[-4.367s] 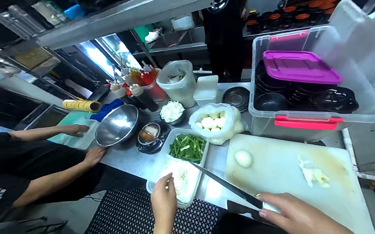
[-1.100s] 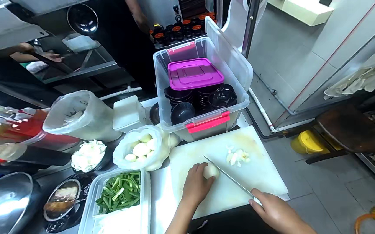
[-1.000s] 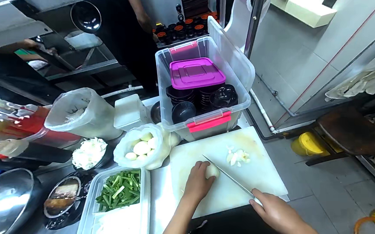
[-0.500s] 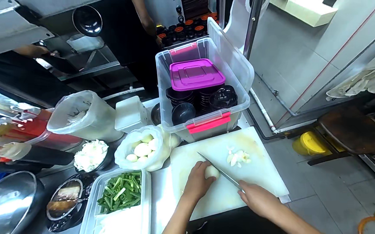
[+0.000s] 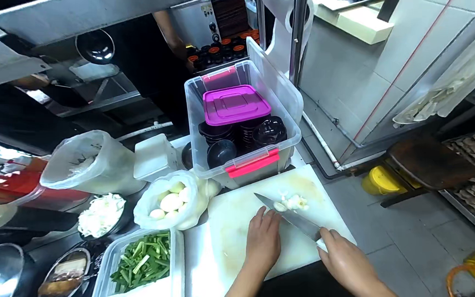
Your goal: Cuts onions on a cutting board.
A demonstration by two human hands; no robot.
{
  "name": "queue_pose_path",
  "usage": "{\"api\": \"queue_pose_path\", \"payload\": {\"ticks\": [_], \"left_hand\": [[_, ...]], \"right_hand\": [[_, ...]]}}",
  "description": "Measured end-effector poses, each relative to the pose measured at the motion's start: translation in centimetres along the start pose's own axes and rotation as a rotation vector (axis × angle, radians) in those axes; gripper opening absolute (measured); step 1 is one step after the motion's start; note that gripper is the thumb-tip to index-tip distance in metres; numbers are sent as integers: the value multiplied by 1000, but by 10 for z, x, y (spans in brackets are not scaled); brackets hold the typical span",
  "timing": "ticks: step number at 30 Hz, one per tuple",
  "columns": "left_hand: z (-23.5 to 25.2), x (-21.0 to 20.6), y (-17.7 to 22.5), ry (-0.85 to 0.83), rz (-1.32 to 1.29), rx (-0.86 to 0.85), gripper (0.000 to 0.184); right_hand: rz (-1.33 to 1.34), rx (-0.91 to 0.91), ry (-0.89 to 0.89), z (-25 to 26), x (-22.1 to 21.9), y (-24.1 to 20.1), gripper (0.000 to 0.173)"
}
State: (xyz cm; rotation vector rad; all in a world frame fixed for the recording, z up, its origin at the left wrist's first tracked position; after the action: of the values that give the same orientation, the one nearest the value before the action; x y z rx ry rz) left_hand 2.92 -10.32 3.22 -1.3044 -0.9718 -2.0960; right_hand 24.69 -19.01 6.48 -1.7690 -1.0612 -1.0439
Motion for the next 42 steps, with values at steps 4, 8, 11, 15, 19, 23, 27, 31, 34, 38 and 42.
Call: {"api": "queue_pose_path", "payload": {"ticks": [4, 8, 11, 15, 19, 23, 27, 31, 34, 38, 42], "left_hand": [[25, -29, 5, -60, 77, -121, 48], [47, -26, 1, -277, 40, -140, 49], [48, -10, -12, -176, -24, -71, 50], [29, 17, -48, -7, -143, 177, 40], [17, 35, -64, -335, -270, 294, 36], [8, 23, -69, -549, -232, 102, 42], [7, 31, -73, -541, -129, 291, 46], [-22, 38, -79, -432, -150, 575, 57], [-43, 39, -75, -392, -214, 638, 60], [-48, 52, -73, -386, -246, 601, 57], [-25, 66, -74, -576, -177, 506, 46]], "right_hand": [[-42, 10, 190, -3, -4, 12, 41], [-52, 12, 185, -15, -10, 21, 41], [16, 34, 96, -25, -10, 24, 41], [150, 12, -171, -27, -11, 26, 46], [251, 40, -395, -16, -18, 29, 53], [199, 26, -561, -4, -14, 17, 50], [146, 17, -583, 7, -12, 5, 47], [115, 31, -555, 12, -13, 8, 43], [65, -10, -478, 7, -9, 11, 42], [100, 43, -483, 6, -5, 0, 39], [16, 101, -512, 9, -10, -27, 44]]}}
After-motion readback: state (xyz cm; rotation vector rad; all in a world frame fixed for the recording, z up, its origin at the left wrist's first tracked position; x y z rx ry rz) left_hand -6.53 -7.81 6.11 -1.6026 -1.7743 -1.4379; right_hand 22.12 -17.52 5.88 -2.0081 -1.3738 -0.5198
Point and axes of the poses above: each hand's wrist, its own z-axis towards the middle knuckle, its own x-axis out of the back of the hand, y = z × x, the point moved 1 cm from there along z, towards the middle knuckle, and after that the axes turned 7 degrees about -x, right-handed, at the moved point
